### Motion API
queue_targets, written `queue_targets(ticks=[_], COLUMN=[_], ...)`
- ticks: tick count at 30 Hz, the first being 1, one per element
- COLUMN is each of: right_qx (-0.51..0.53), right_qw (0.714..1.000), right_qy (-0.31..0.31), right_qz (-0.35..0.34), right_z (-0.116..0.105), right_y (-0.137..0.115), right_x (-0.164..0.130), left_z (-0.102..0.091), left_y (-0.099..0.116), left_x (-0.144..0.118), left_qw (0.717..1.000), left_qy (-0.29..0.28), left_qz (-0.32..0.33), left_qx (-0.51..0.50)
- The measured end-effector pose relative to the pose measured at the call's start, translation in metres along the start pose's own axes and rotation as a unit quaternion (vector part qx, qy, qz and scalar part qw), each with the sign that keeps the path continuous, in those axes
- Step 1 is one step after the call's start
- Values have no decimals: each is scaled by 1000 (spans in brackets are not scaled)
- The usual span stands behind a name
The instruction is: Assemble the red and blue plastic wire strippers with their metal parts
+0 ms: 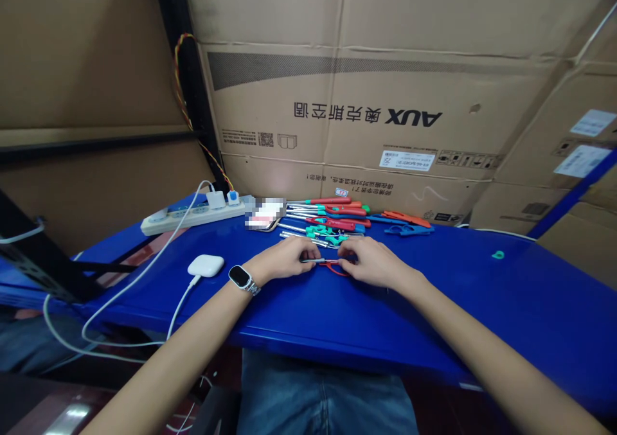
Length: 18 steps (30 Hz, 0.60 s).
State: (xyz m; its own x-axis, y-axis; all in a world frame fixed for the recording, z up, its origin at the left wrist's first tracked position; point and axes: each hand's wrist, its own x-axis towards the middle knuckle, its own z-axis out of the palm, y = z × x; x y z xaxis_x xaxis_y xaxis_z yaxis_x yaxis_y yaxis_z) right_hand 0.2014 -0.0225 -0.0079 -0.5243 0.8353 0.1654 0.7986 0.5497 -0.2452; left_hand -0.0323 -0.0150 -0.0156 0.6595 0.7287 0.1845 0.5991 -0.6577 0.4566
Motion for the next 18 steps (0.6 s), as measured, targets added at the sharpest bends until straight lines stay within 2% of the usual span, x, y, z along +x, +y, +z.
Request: queue_targets(ticks=[5,13,18], right_qx=[-10,81,124], right_qw=[998,983,977], right_qy=[8,63,71], right_qz=[-58,-150,-158], right_z=[5,25,26], right_y=[-12,8,12], right_x=[9,15,11], left_z=[-1,3,5], left_y=[0,0,-1], left_x=[0,3,5], left_qw=[1000,999,997], left_qy=[7,8,8], left_qz=[23,25,19], left_qx=[9,-24,-72])
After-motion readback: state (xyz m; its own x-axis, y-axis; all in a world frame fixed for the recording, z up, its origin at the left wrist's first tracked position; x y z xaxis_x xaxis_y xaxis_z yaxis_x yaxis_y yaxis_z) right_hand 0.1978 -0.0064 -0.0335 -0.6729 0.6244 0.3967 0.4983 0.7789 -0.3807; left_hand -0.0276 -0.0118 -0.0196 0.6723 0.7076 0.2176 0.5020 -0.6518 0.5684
